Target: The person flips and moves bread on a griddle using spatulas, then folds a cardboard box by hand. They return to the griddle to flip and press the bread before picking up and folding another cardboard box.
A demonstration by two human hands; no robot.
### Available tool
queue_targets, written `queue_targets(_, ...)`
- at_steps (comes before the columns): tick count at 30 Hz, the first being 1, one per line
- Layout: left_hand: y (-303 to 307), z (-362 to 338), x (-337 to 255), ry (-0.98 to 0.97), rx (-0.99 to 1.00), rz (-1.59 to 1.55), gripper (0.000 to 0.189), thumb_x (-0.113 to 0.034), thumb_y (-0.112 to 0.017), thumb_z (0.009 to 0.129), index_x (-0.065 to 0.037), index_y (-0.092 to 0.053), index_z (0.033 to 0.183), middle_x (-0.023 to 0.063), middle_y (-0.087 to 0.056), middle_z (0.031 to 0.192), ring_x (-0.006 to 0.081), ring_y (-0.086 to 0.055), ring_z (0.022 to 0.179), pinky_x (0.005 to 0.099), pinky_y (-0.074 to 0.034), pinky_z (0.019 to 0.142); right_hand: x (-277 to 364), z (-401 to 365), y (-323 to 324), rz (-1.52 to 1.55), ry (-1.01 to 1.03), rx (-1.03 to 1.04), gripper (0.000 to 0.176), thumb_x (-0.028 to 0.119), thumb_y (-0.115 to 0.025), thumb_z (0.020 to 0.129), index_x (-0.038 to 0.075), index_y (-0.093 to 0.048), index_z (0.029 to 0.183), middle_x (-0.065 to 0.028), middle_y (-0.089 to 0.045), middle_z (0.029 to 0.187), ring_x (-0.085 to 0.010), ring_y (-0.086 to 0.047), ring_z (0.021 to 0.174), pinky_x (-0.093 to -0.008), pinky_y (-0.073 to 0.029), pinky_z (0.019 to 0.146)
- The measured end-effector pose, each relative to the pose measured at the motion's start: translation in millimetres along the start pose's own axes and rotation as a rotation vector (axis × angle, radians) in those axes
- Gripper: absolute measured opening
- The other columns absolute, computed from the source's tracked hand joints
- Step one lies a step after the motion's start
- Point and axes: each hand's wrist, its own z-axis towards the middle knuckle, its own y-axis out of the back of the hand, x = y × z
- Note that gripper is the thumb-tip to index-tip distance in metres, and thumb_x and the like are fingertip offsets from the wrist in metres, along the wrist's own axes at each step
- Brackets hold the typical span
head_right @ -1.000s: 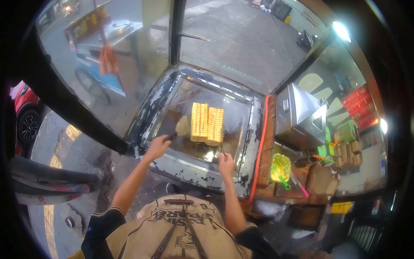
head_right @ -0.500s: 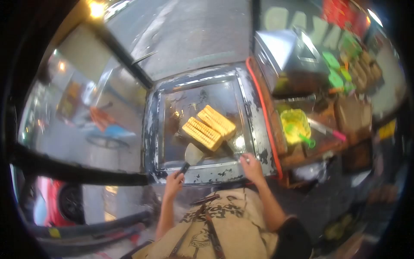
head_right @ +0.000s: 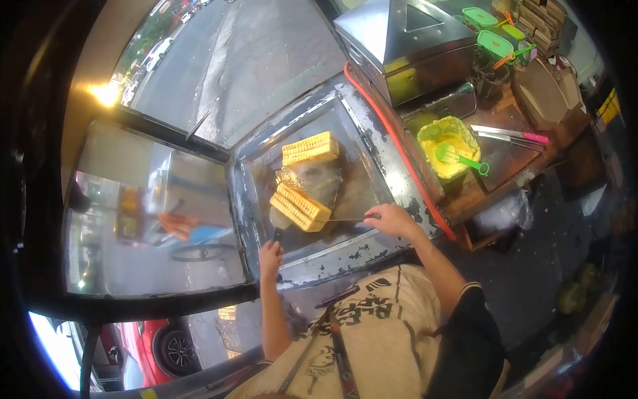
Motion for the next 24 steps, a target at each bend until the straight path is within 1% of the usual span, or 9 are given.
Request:
queue_targets(5, 25.9, 28.7, -28.8, -0.073, 0.146, 0.183, 0.033, -0.014, -0.057, 0.088, 0.0, -0.055, 0.119, 0.0006, -0.057, 0.068, 0.0052, -0.043, 0.046, 0.0225, -0.033, 0.041, -4.9, 19.4, -4.5, -0.151, 0.036, -0.152, 0.034, 0.025, -0.069, 0.074, 0.014, -0.068, 0.105, -0.0151, -0.068, 0.094, -0.0327, -0.064, 0.089, -0.0399, -0.05, 0.079)
queue_targets(7, 27.4, 34.3, -32.5, -0.046, 0.172, 0.218, 0.032, -0.014, -0.058, 0.088, 0.0, -0.056, 0.117, 0.0005, -0.057, 0.069, 0.0052, -0.043, 0.046, 0.0224, -0.033, 0.04, -6.6, 43.5, -15.7, -0.175, 0.063, -0.117, 0.034, 0.024, -0.07, 0.072, 0.015, -0.068, 0.105, -0.0147, -0.068, 0.095, -0.0318, -0.064, 0.089, -0.0404, -0.05, 0.079)
queue_targets(11, 29.9, 36.0, -41.3, 0.003, 0.226, 0.247, 0.03, -0.014, -0.058, 0.088, -0.001, -0.058, 0.115, 0.001, -0.057, 0.07, 0.0058, -0.047, 0.049, 0.0216, -0.033, 0.041, -1.2, 97.1, -83.9, -0.19, 0.244, -0.104, 0.036, 0.02, -0.069, 0.072, 0.016, -0.066, 0.108, -0.0141, -0.067, 0.097, -0.0326, -0.064, 0.089, -0.0417, -0.05, 0.078)
queue_targets(14, 43.8, 37.3, -40.6, -0.138, 0.081, 0.46, 0.03, -0.014, -0.059, 0.086, 0.001, -0.06, 0.113, 0.0067, -0.063, 0.075, 0.0137, -0.058, 0.059, 0.0265, -0.044, 0.051, 50.3, 97.0, -96.4, -0.337, 0.291, -0.085, 0.036, 0.02, -0.068, 0.073, 0.017, -0.065, 0.109, -0.013, -0.066, 0.093, -0.033, -0.063, 0.085, -0.0421, -0.05, 0.076)
queue_targets(15, 51.5, 36.5, -40.7, -0.158, 0.042, 0.56, 0.031, -0.014, -0.059, 0.085, 0.001, -0.06, 0.112, 0.0087, -0.064, 0.077, 0.0165, -0.06, 0.064, 0.0286, -0.045, 0.056, 65.0, 87.0, -91.5, -0.392, 0.301, -0.063, 0.035, 0.02, -0.068, 0.073, 0.016, -0.065, 0.109, -0.0126, -0.065, 0.091, -0.0331, -0.063, 0.084, -0.0423, -0.05, 0.075)
queue_targets(17, 67.1, 37.0, -39.2, -0.193, -0.037, 0.747, 0.032, -0.014, -0.059, 0.083, 0.002, -0.061, 0.111, 0.0128, -0.066, 0.083, 0.0221, -0.064, 0.074, 0.0328, -0.049, 0.067, 82.8, 72.5, -66.3, -0.231, 0.374, -0.142, 0.032, 0.019, -0.067, 0.073, 0.016, -0.066, 0.105, -0.012, -0.066, 0.088, -0.0321, -0.063, 0.086, -0.0434, -0.05, 0.075)
queue_targets(20, 96.6, 57.5, -7.8, -0.222, -0.056, 0.72, 0.033, -0.014, -0.059, 0.081, 0.003, -0.061, 0.11, 0.0156, -0.067, 0.087, 0.0268, -0.064, 0.082, 0.037, -0.048, 0.076, 93.3, 81.6, -26.5, -0.163, 0.362, -0.183, 0.032, 0.025, -0.066, 0.075, 0.015, -0.066, 0.105, -0.0123, -0.067, 0.093, -0.0319, -0.063, 0.088, -0.0426, -0.05, 0.076)
queue_targets(21, 86.1, 32.5, -33.1, -0.161, -0.057, 0.703, 0.033, -0.013, -0.058, 0.083, 0.003, -0.061, 0.111, 0.013, -0.066, 0.081, 0.0223, -0.063, 0.075, 0.0348, -0.047, 0.069, 93.8, 92.3, -15.3, -0.166, 0.319, -0.204, 0.033, 0.027, -0.066, 0.075, 0.015, -0.066, 0.106, -0.0134, -0.067, 0.094, -0.0325, -0.063, 0.089, -0.0425, -0.05, 0.077)
queue_targets(24, 90.7, 20.1, -40.3, -0.188, -0.12, 0.533, 0.032, -0.014, -0.058, 0.084, 0.003, -0.061, 0.111, 0.0099, -0.063, 0.075, 0.0173, -0.058, 0.069, 0.032, -0.045, 0.064, 86.6, 131.1, 18.3, -0.079, 0.169, -0.335, 0.036, 0.035, -0.065, 0.079, 0.012, -0.067, 0.106, -0.0185, -0.067, 0.095, -0.0354, -0.063, 0.091, -0.0426, -0.05, 0.079)
